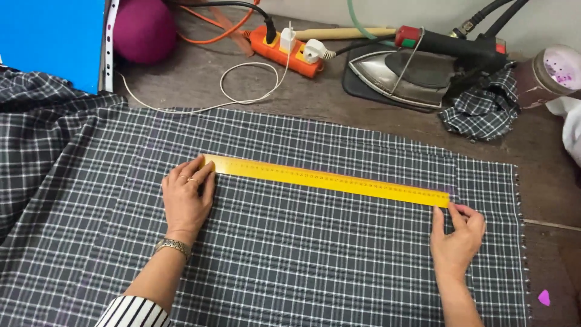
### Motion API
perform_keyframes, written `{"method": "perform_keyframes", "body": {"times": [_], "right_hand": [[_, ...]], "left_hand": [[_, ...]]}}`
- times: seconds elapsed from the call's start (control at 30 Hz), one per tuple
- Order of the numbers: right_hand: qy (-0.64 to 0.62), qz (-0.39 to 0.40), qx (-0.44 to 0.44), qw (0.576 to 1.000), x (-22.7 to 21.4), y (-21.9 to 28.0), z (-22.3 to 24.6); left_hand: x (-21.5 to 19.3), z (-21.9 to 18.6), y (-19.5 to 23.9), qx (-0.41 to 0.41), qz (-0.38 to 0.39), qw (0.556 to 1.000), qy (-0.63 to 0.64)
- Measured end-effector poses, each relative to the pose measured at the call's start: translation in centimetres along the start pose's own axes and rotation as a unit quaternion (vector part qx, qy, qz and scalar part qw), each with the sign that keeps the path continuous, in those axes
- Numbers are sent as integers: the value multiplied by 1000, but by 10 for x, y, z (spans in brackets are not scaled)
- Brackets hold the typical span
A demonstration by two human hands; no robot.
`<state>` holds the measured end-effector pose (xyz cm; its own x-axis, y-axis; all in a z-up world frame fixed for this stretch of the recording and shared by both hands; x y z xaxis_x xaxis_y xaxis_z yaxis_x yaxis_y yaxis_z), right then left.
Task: Measuring and smoothing a piece of plaid fabric on a cutting table using a yellow ruler.
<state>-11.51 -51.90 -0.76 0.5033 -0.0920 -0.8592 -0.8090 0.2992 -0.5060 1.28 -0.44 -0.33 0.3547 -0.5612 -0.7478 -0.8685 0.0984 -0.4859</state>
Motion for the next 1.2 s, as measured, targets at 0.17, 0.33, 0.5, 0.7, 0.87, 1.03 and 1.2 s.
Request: {"method": "perform_keyframes", "body": {"times": [0.17,0.33,0.5,0.7,0.87,1.03,1.2], "right_hand": [[-1,-6,-4,1000,-1,0,1],[6,-5,-6,1000,1,0,-1],[-5,-6,-8,1000,-6,-3,6],[-20,-12,-9,1000,-6,-6,8],[-38,-32,-5,999,-9,-7,5],[-54,-5,20,998,-13,-11,11],[-50,5,15,999,-7,-9,2]], "left_hand": [[0,1,0,-4,1,1000,0],[-1,-2,-1,1,1,1000,6],[-6,-6,-1,29,-8,1000,6],[-13,-12,-5,76,-26,996,38],[-5,-5,3,79,-17,996,35],[8,17,20,58,-17,997,-56],[0,-4,4,78,-18,997,16]]}}
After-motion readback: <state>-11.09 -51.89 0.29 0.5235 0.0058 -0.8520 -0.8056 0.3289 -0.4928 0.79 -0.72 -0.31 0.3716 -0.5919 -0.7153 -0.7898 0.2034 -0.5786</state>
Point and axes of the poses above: each hand's wrist, its own y-axis away from the middle knuckle, its own x-axis out of the palm, z = x × y, the point moved 9 cm from there along -y, towards the middle knuckle, and after that the axes turned 12 degrees about y, right-handed, at the moved point
